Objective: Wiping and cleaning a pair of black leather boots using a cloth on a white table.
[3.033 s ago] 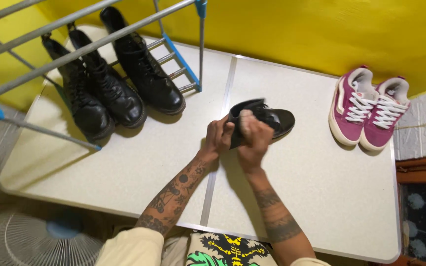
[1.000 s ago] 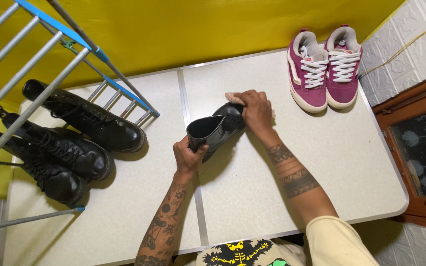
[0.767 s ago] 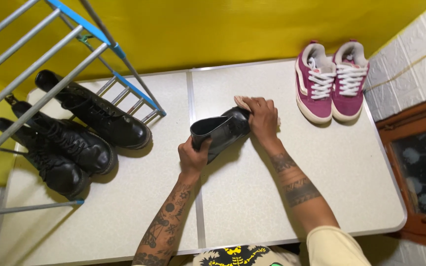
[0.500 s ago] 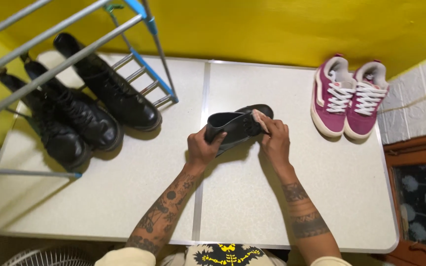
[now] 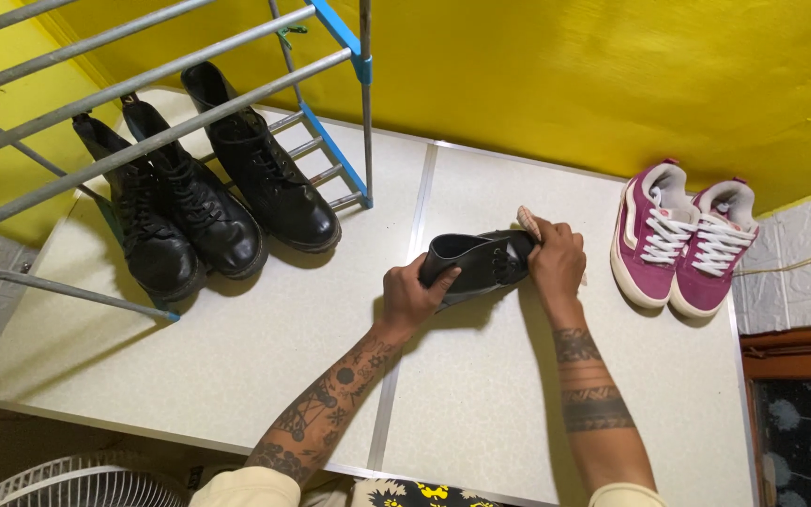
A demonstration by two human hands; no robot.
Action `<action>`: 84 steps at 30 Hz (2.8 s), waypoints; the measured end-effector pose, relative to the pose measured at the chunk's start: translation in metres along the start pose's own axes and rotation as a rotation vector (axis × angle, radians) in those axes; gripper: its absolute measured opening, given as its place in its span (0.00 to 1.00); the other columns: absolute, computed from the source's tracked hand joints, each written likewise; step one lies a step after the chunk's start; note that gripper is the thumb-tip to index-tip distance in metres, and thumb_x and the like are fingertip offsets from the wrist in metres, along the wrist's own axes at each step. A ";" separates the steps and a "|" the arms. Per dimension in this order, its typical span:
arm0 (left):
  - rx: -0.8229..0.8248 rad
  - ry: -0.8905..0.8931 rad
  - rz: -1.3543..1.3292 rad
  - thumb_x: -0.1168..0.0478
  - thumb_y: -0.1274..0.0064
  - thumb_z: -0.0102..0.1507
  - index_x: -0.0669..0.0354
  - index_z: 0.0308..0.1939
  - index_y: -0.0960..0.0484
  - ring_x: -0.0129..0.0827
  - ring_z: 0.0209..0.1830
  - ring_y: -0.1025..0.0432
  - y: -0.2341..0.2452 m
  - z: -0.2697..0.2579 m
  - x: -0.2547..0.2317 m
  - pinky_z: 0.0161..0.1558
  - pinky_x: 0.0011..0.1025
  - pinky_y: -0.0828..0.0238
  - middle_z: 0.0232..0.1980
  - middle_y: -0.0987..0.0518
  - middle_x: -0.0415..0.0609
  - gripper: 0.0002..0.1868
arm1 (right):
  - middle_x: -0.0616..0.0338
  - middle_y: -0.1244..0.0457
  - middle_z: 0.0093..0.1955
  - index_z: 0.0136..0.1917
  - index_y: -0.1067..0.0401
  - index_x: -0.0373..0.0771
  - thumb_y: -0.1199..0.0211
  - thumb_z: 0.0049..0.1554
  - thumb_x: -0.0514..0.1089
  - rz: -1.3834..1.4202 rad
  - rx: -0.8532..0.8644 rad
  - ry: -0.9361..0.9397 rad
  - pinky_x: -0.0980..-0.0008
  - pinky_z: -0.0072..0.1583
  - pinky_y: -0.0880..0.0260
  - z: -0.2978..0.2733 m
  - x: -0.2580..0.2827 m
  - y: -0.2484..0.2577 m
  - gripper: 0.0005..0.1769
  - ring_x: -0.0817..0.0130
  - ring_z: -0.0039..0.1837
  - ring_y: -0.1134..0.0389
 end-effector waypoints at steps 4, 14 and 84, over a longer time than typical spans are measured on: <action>-0.008 0.066 -0.023 0.37 0.50 0.67 0.61 0.32 0.19 0.29 0.13 0.26 -0.005 0.000 0.002 0.17 0.27 0.29 0.17 0.23 0.44 0.29 | 0.54 0.34 0.51 0.66 0.24 0.47 0.41 0.56 0.32 0.001 0.044 -0.039 0.57 0.53 0.31 -0.019 0.005 0.000 0.25 0.55 0.51 0.36; 0.021 -0.020 -0.021 0.38 0.49 0.67 0.60 0.33 0.19 0.28 0.13 0.27 0.002 0.001 0.002 0.18 0.27 0.29 0.19 0.22 0.43 0.28 | 0.52 0.38 0.49 0.70 0.26 0.45 0.45 0.51 0.29 0.140 0.008 0.025 0.56 0.58 0.32 -0.062 0.023 0.018 0.34 0.54 0.53 0.37; 0.182 -0.018 -0.130 0.56 0.39 0.63 0.61 0.36 0.18 0.26 0.19 0.25 0.003 -0.005 0.017 0.21 0.26 0.29 0.24 0.19 0.44 0.11 | 0.59 0.34 0.47 0.60 0.20 0.47 0.43 0.58 0.32 0.104 0.002 0.028 0.57 0.50 0.36 -0.002 0.029 0.015 0.21 0.59 0.48 0.39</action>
Point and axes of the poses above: each hand's wrist, its own z-axis towards the middle knuckle, its own y-axis out of the back of the hand, x = y × z, the point moved 1 cm from there along z, towards the middle knuckle
